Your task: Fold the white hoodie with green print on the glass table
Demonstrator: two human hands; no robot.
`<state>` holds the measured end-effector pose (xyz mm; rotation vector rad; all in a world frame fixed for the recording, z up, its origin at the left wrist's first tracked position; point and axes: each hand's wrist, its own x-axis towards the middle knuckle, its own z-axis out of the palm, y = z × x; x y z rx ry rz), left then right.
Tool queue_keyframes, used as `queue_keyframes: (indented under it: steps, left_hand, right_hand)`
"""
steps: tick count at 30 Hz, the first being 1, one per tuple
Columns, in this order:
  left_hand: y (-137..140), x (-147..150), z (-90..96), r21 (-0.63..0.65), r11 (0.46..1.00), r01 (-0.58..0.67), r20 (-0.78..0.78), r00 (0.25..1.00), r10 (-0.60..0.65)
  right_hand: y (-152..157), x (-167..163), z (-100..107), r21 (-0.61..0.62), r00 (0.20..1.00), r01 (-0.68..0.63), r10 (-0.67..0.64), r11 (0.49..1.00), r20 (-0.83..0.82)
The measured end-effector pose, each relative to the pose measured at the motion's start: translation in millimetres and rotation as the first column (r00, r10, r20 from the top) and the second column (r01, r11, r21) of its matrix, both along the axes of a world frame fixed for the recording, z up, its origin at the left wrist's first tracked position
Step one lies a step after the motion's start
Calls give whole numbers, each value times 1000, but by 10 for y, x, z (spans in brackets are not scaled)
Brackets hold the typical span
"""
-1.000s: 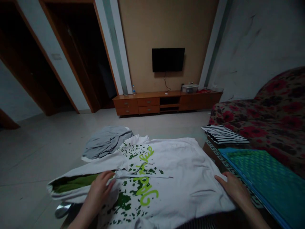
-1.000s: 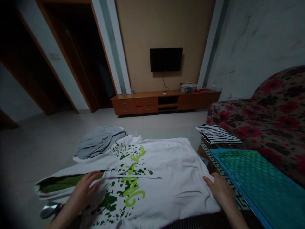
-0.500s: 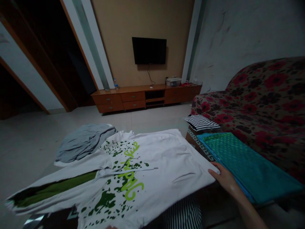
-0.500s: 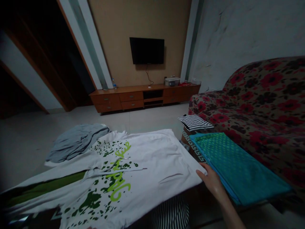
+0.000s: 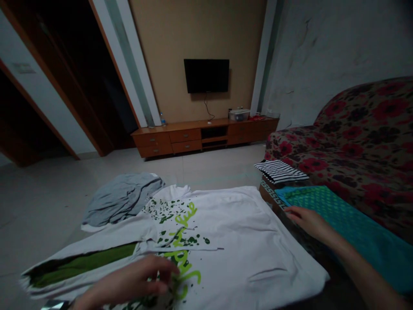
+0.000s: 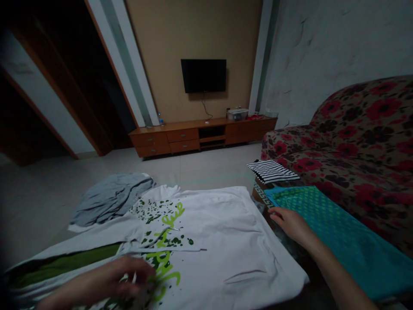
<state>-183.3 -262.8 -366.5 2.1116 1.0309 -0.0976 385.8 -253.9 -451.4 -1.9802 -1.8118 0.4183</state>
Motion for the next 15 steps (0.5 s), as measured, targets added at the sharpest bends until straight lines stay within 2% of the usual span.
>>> queue_keyframes:
  steps: [2,4,6,8,11,15]
  left_hand:
    - [654,188,36,40,999,-26,0,1000,26]
    - [1293,346,-43,189,977,-93,-18,995,98]
    - [1845,466,-212,375,909,-182,-53,975,217]
    - [2273,560,-412,493,841,-221,-66,955,290]
    - [2679,684,-655,570,789,-230,-62,945,321]
    - [2948,812,-817,627,751,-208,-89,938,335]
  right_hand:
    - [509,-89,44,1,995,-91,91,996,-29]
    - [988,-179,28,-28,995,-101,101,995,22]
    - [1397,-253,-22,-45,993,-36,41,998,110]
    - [1716,-308,-82,-40,987,33,-26,999,160]
    - [2032,-377,-168,-34,984,61,-54,998,169]
    - [2255,-462,-251,-62,988,-31,40,998,146]
